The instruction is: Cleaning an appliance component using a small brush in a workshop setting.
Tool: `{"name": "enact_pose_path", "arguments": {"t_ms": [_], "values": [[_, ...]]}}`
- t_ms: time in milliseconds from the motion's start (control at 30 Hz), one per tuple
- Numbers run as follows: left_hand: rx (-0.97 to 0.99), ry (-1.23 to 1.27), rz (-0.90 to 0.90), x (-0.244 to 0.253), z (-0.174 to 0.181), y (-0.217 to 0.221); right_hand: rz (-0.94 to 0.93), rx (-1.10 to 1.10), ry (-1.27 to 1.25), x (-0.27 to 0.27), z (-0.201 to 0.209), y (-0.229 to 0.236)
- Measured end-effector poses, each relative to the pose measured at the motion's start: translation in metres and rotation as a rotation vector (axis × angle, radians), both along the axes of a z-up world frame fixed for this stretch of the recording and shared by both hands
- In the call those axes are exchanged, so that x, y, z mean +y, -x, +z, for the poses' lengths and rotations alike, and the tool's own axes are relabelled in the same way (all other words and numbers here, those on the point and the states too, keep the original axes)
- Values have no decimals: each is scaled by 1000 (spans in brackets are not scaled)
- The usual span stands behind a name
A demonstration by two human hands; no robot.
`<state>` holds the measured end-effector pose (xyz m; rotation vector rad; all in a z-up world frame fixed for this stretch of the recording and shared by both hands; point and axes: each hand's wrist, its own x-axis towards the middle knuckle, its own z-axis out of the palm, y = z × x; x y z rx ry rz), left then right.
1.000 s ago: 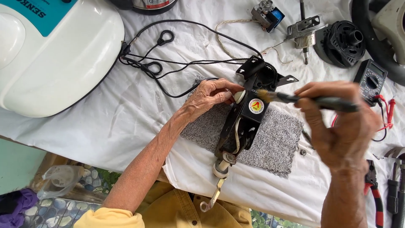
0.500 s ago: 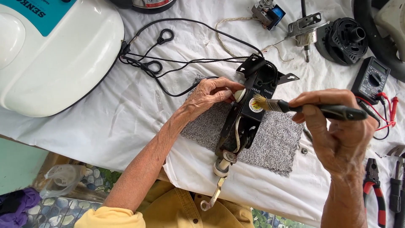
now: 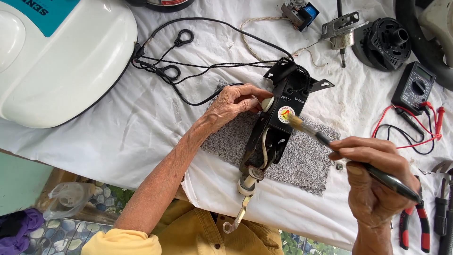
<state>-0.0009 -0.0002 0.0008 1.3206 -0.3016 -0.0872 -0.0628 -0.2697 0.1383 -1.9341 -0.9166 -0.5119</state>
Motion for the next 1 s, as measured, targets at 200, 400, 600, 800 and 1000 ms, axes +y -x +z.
{"name": "enact_pose_path", "arguments": {"t_ms": [200, 400, 600, 800, 1000], "values": [[-25, 5, 5, 0, -1, 0, 66, -15, 14, -1, -25, 4], [-36, -51, 28, 0, 5, 2, 153, -64, 327, 8, -51, 4], [-38, -18, 20, 0, 1, 0, 171, -67, 355, 19, -49, -3], [-26, -15, 16, 1, 3, 1, -32, 237, -99, 6, -32, -2], [-33, -46, 17, 2, 8, 3, -63, 211, -399, -20, -33, -5]]}}
